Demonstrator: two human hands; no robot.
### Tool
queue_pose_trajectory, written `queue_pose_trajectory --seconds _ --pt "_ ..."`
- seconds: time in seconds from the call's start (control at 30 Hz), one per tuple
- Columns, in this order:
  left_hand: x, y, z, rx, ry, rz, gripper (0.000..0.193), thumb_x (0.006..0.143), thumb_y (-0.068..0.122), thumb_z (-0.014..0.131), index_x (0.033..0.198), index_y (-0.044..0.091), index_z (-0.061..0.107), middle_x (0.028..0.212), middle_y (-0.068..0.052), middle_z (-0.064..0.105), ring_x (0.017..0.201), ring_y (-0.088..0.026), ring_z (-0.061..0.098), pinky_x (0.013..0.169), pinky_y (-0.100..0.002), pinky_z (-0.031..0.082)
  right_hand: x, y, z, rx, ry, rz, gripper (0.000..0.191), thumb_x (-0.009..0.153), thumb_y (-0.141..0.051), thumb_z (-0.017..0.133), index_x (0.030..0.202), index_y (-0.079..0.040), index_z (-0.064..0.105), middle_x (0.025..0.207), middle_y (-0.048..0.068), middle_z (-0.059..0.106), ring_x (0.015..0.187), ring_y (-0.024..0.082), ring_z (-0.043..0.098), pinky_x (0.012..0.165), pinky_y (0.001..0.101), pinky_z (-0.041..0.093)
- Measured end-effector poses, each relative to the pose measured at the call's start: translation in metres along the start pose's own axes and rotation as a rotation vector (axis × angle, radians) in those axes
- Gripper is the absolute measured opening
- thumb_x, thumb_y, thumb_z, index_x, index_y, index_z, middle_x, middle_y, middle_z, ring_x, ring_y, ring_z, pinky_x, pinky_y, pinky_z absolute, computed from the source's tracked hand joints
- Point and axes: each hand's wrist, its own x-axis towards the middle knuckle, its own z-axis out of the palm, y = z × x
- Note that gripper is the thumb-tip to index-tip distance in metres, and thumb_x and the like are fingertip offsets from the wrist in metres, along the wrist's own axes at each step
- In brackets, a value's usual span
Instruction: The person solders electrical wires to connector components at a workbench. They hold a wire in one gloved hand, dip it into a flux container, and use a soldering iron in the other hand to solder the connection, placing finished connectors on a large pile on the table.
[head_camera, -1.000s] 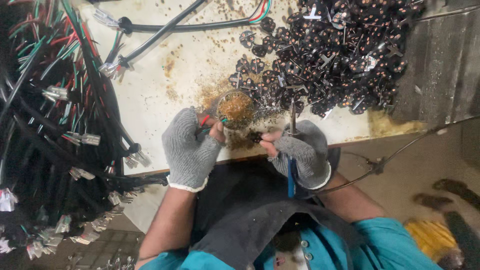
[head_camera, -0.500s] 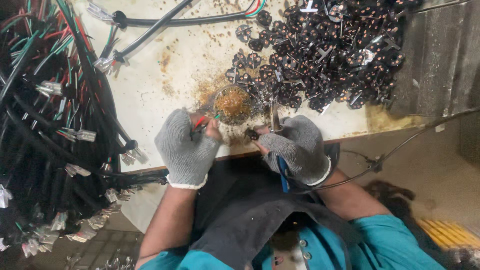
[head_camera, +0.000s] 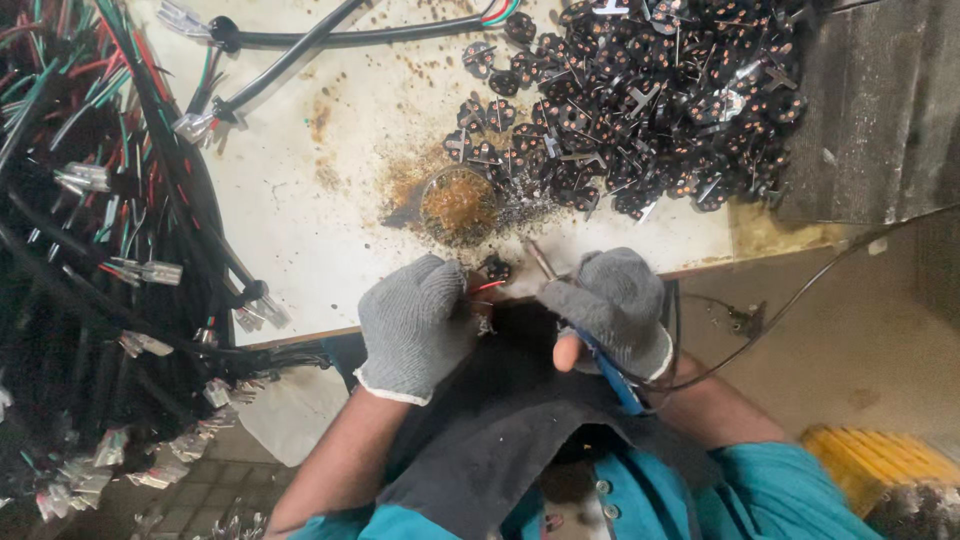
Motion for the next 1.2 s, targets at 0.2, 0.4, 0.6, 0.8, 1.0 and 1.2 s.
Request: queue_pose_trajectory --seconds 0.2,0.4,0.6,0.8,1.0,1.2 --pt "0.002 0.005 0.0 -0.018 0.059 0.033 0.019 0.069 0.021 0.081 0.08 0.016 0.066 0.076 -0.008 0.061 0.068 -0.034 0.064 0.057 -0.047 0.047 -0.009 0.005 0.009 0.046 0.034 -0.128 0.027 0.097 -0.044 0.065 0.104 -0.018 0.072 0.083 0.003 0.061 0.075 0.03 0.059 0.069 0.0459 0.045" --pt "0.001 0.007 0.001 0.024 0.057 0.024 0.018 0.071 0.021 0.081 0.078 0.017 0.065 0.076 -0.007 0.06 0.068 -0.033 0.063 0.057 -0.047 0.047 -0.022 0.011 0.013 -0.004 -0.089 -0.121 0.017 0.083 -0.035 0.069 0.094 -0.022 0.074 0.075 0.001 0.059 0.07 0.03 0.058 0.066 0.0476 0.043" --pt "0.0 0.007 0.005 0.009 0.063 0.023 0.02 0.07 0.023 0.08 0.08 0.015 0.065 0.077 -0.008 0.06 0.069 -0.034 0.063 0.056 -0.047 0.047 -0.03 0.016 0.019 -0.051 -0.183 -0.115 0.026 0.077 -0.036 0.069 0.099 -0.025 0.078 0.077 0.0 0.064 0.072 0.029 0.061 0.066 0.0469 0.044" --pt "0.0 0.006 0.004 -0.011 0.09 0.039 0.018 0.068 0.015 0.075 0.083 0.016 0.066 0.079 -0.008 0.06 0.07 -0.034 0.063 0.058 -0.047 0.048 -0.031 0.016 0.02 -0.075 -0.24 -0.088 0.03 0.07 -0.042 0.069 0.093 -0.025 0.078 0.07 0.0 0.064 0.064 0.028 0.06 0.061 0.047 0.044" --pt "0.0 0.004 0.005 -0.04 0.113 0.063 0.018 0.07 0.017 0.078 0.082 0.015 0.065 0.077 -0.009 0.059 0.068 -0.034 0.063 0.057 -0.047 0.047 -0.034 0.018 0.033 0.002 -0.421 -0.064 0.02 0.073 -0.044 0.071 0.084 -0.028 0.075 0.067 -0.007 0.066 0.057 0.019 0.061 0.052 0.0408 0.043" --pt "0.0 0.003 0.006 -0.04 0.127 0.072 0.016 0.07 0.013 0.075 0.082 0.017 0.065 0.078 -0.008 0.059 0.069 -0.033 0.063 0.058 -0.046 0.047 -0.042 0.021 0.038 -0.164 -0.383 -0.105 0.016 0.063 -0.044 0.075 0.072 -0.03 0.073 0.053 -0.002 0.062 0.045 0.023 0.059 0.041 0.0427 0.042"
